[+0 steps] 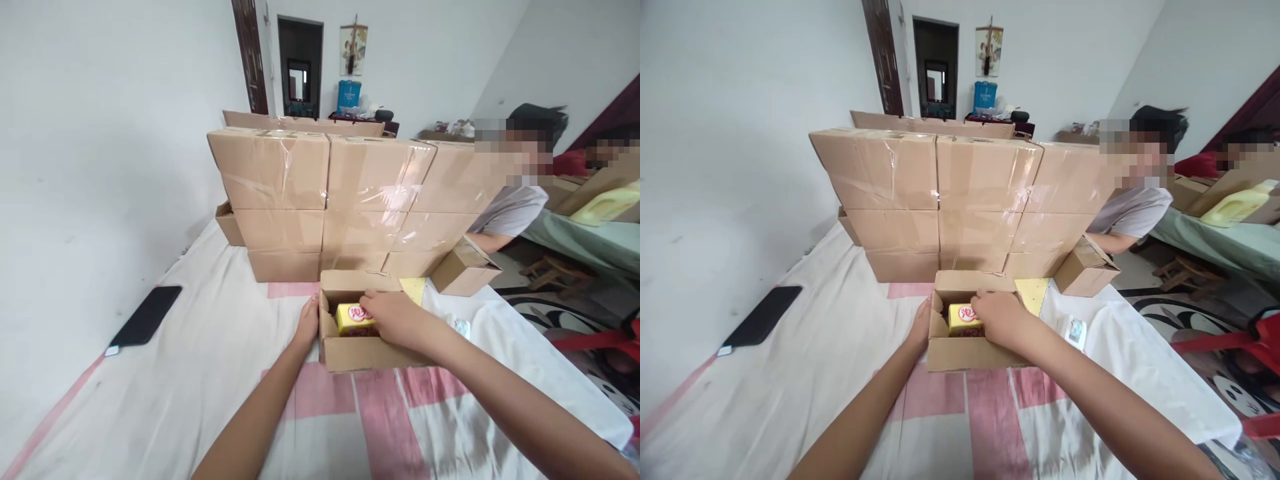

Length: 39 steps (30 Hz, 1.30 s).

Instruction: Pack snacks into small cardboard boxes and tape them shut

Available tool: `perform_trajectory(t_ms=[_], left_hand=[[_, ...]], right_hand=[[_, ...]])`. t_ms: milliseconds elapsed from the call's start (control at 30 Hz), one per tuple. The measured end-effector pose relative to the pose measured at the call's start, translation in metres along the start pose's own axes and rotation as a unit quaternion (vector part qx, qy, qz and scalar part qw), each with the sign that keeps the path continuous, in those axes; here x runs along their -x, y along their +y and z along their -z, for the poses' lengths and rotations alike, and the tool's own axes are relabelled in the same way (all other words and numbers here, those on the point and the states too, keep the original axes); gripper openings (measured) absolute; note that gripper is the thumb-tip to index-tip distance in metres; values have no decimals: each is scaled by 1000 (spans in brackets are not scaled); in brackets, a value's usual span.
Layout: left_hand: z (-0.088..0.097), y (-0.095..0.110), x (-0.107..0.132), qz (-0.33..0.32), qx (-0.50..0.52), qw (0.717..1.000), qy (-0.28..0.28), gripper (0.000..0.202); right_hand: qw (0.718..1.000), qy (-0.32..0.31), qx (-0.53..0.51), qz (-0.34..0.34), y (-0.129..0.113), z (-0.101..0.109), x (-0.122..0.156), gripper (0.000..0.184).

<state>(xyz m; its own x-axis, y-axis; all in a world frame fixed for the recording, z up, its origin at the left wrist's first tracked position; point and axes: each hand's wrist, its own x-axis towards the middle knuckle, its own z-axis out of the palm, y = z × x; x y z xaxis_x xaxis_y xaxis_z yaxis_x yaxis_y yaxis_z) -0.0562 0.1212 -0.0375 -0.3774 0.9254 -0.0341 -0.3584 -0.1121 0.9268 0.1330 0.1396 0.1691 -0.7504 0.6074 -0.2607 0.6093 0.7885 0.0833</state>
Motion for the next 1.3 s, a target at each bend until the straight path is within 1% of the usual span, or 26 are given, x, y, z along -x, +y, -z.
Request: perform_trajectory(t_ms=[100,200,300,367,400,433,467,500,533,567,600,633,667,700,767,800,867,900,967,1033,1133,1167,1300], left_hand=[[-1,3,1,-26,-34,999,-12,62],[-3,5,5,-57,-60,996,-15,60],[-2,12,10,-115,-84,990,11,51],[3,26,14,-167,-95,980,42,44],[6,38,15,-196,-104,974,42,42],[9,51,17,-228,-122,966,19,42],[11,66,19,-260,-151,953,-27,43],[12,82,20,-295,-201,928,-104,46],[12,97,22,-323,-263,889,-190,50],[10,110,25,-338,-329,842,-261,52],[7,121,27,-344,-394,797,-303,52],[4,130,29,-346,-449,759,-320,50],[0,135,31,-349,-495,730,-317,48],[-4,139,34,-354,-531,708,-303,47],[-9,140,37,-373,-574,675,-275,46],[-10,140,39,-383,-588,659,-270,46],[-10,140,40,-397,-608,632,-273,42],[-9,140,40,-399,-614,622,-277,40],[-8,141,40,-397,-614,619,-287,38],[-7,142,39,-386,-602,634,-293,37],[-7,141,38,-370,-584,659,-297,38],[-7,141,38,-366,-583,661,-299,38],[-5,139,37,-367,-591,651,-304,39]], right_hand=[[999,-35,22,0,-9,-6,-8,38],[999,-48,14,9,-8,-5,-12,34],[999,-39,2,20,-3,-7,-10,30],[1000,-17,2,21,0,-10,-7,28],[1000,-6,1,20,0,-12,-5,27],[1000,2,-1,18,1,-14,-4,26],[1000,9,-6,16,1,-15,-2,24],[1000,12,-12,15,2,-17,-2,23],[1000,14,-20,15,2,-17,-1,22],[999,15,-27,17,3,-18,-1,21],[999,16,-33,20,4,-18,-1,21],[999,17,-39,24,5,-18,-2,21],[998,18,-45,27,6,-18,-3,20],[998,18,-52,30,7,-17,-3,18],[997,16,-69,30,10,-16,-4,14],[996,10,-79,30,12,-16,-4,13],[994,3,-104,32,15,-17,-4,12],[992,4,-119,36,16,-18,-3,12],[988,17,-145,42,19,-21,-2,11],[986,33,-157,41,20,-25,-1,9],[986,40,-157,38,20,-29,0,6],[986,41,-158,39,20,-30,0,6],[985,42,-164,40,19,-29,0,9]])
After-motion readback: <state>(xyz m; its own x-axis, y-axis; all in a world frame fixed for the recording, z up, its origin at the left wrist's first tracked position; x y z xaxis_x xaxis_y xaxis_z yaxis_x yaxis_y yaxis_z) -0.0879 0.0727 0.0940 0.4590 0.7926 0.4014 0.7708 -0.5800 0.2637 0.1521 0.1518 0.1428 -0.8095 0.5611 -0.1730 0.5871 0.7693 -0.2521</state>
